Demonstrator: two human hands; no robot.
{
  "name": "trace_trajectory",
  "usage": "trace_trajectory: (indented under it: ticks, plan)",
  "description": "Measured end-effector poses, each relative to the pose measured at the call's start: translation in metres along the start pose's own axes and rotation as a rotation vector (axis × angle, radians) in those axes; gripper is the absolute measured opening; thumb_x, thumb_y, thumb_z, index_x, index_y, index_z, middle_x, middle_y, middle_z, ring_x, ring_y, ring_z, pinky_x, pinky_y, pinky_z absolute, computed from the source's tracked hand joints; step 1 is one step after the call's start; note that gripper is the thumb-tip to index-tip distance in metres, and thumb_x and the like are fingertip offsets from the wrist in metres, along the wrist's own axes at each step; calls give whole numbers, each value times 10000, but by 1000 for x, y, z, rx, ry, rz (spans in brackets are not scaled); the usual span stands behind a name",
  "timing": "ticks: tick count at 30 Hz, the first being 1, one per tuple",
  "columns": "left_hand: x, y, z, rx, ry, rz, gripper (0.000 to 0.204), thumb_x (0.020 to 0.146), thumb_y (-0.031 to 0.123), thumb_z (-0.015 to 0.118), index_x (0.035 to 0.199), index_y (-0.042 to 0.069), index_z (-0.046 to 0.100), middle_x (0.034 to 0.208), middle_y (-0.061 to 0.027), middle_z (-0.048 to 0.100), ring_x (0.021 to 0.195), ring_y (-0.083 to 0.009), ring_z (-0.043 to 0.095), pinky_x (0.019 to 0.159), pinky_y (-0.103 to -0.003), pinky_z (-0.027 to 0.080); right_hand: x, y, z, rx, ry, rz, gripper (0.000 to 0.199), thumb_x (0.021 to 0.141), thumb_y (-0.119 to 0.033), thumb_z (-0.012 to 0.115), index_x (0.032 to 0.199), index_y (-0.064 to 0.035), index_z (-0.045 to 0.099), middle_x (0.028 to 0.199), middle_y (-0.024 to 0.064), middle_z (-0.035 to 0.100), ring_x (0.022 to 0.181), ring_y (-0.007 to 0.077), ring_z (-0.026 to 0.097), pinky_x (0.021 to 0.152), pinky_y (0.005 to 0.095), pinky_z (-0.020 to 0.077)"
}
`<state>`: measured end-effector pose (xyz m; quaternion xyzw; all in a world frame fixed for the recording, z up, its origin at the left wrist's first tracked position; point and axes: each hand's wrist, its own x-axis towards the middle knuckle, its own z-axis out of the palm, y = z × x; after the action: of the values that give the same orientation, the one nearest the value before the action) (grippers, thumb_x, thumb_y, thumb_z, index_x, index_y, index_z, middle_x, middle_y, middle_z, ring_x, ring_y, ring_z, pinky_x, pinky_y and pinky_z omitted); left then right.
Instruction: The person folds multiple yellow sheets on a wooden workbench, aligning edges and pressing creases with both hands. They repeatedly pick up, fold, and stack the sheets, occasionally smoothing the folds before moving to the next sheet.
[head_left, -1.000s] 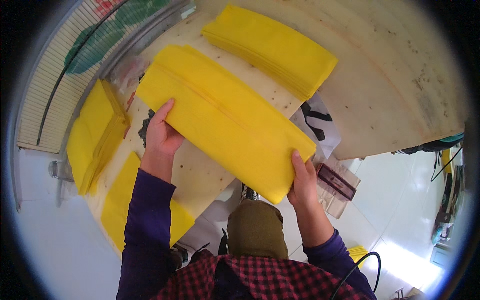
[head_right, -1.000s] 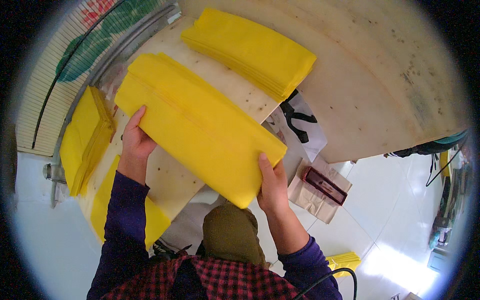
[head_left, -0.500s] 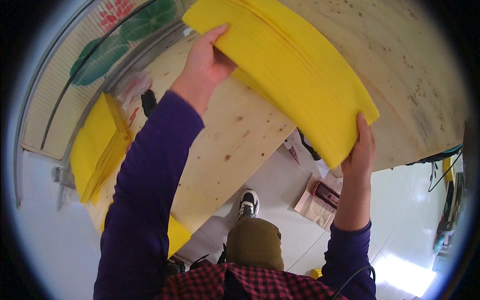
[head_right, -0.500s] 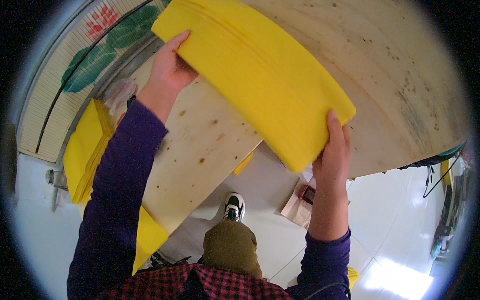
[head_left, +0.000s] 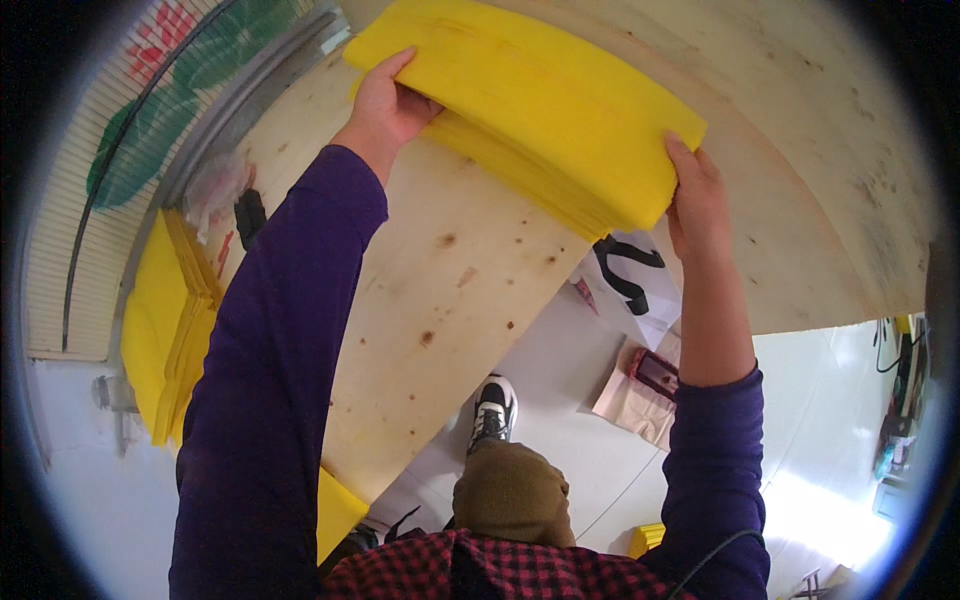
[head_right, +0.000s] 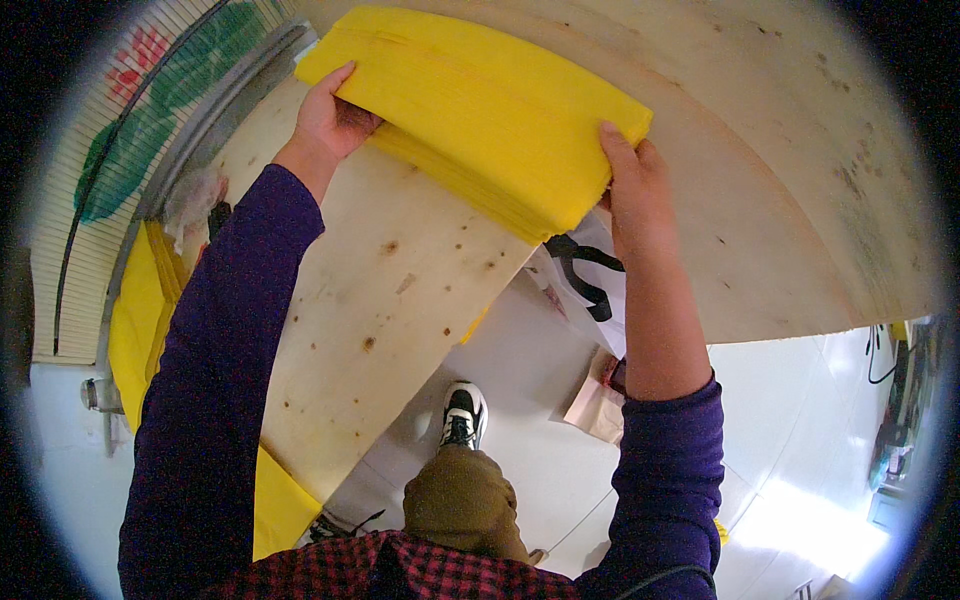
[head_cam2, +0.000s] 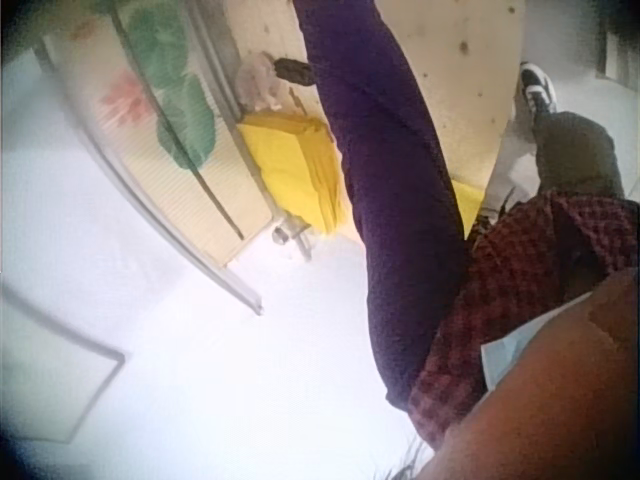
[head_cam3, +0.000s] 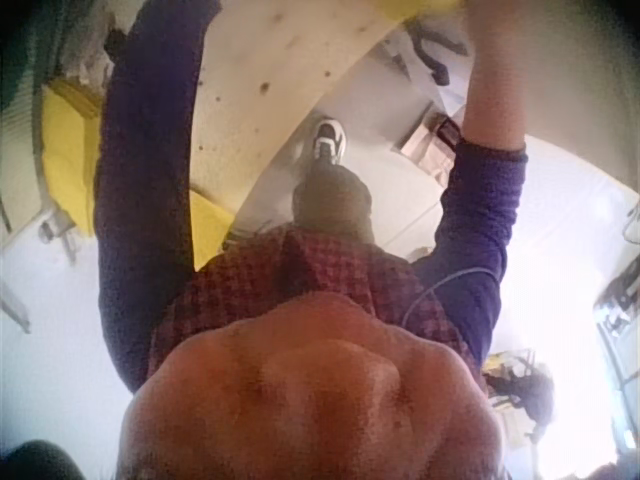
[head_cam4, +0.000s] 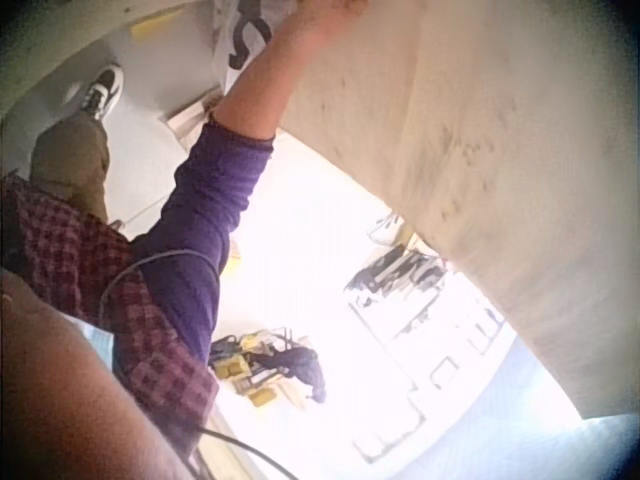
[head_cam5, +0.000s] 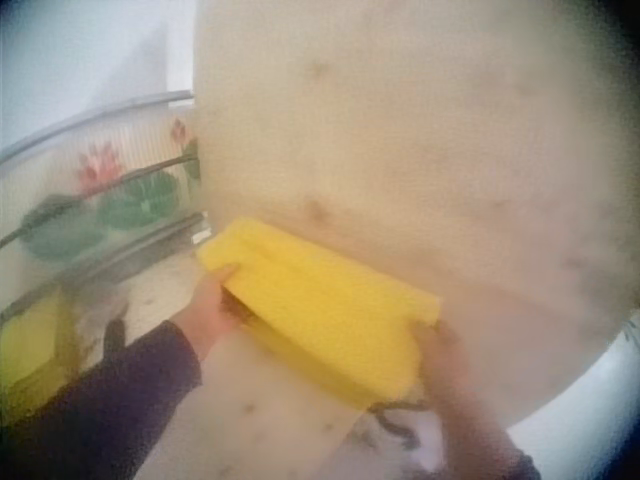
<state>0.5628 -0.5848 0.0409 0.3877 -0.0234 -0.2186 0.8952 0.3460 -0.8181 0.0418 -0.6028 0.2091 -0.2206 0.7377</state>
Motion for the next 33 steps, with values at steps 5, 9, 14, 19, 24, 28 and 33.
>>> trace_trajectory:
  ticks: [5, 9, 14, 19, 24, 28, 33]
  plan:
    - [1, 5, 1, -31, 23, 58, 330, 917, 170, 533, 1222, 53, 486, 1235, -102, 551, 1127, -276, 540, 986, -441, 431, 8, -9, 1, -94, -48, -15, 472, 919, -362, 569, 1201, 11, 504, 1068, 103, 627, 912, 185, 626, 777, 348, 519]
    - [5, 7, 1, -24, 114, 69, 333, 925, 178, 530, 1225, 42, 479, 1226, -110, 548, 1126, -286, 537, 989, -453, 429, 17, -13, 2, -242, -49, 21, 517, 905, -392, 583, 1201, 24, 502, 1062, 114, 626, 911, 190, 627, 783, 354, 520]
    - [8, 0, -1, -47, 112, 152, 349, 937, 177, 519, 1248, 34, 454, 1232, -108, 541, 1127, -291, 533, 990, -464, 428, 22, -6, 5, -247, -35, -20, 557, 901, -401, 591, 1226, 37, 480, 1071, 125, 621, 921, 200, 629, 772, 358, 526]
    - [16, -1, 1, -42, 206, 214, 358, 939, 162, 517, 1264, 33, 438, 1258, -104, 524, 1136, -283, 526, 992, -436, 429, 26, -4, 0, -230, -36, -55, 578, 898, -384, 605, 1262, 37, 449, 1096, 137, 612, 929, 201, 632, 759, 343, 536]
    - [10, -8, 1, 55, 219, 354, 401, 935, 183, 521, 1282, 12, 416, 1296, -118, 498, 1143, -266, 510, 966, -401, 428, 30, 3, 0, -127, -88, -66, 586, 900, -358, 610, 1275, 51, 422, 1104, 147, 608, 945, 206, 635, 753, 341, 548]
    - [0, -29, -7, 334, 372, 526, 506, 944, 268, 489, 1336, -17, 346, 1338, -148, 460, 1184, -275, 468, 1012, -405, 363, 30, 1, -2, -106, -45, -52, 580, 906, -339, 608, 1277, 61, 411, 1109, 148, 606, 943, 210, 636, 740, 340, 555]
    - [10, -51, -14, 438, 472, 538, 676, 958, 405, 385, 1439, -18, 169, 1485, -171, 253, 1314, -293, 336, 1090, -410, 261, 30, -4, 1, -59, -98, -60, 542, 920, -346, 582, 1262, 48, 433, 1123, 142, 597, 939, 212, 635, 721, 325, 553]
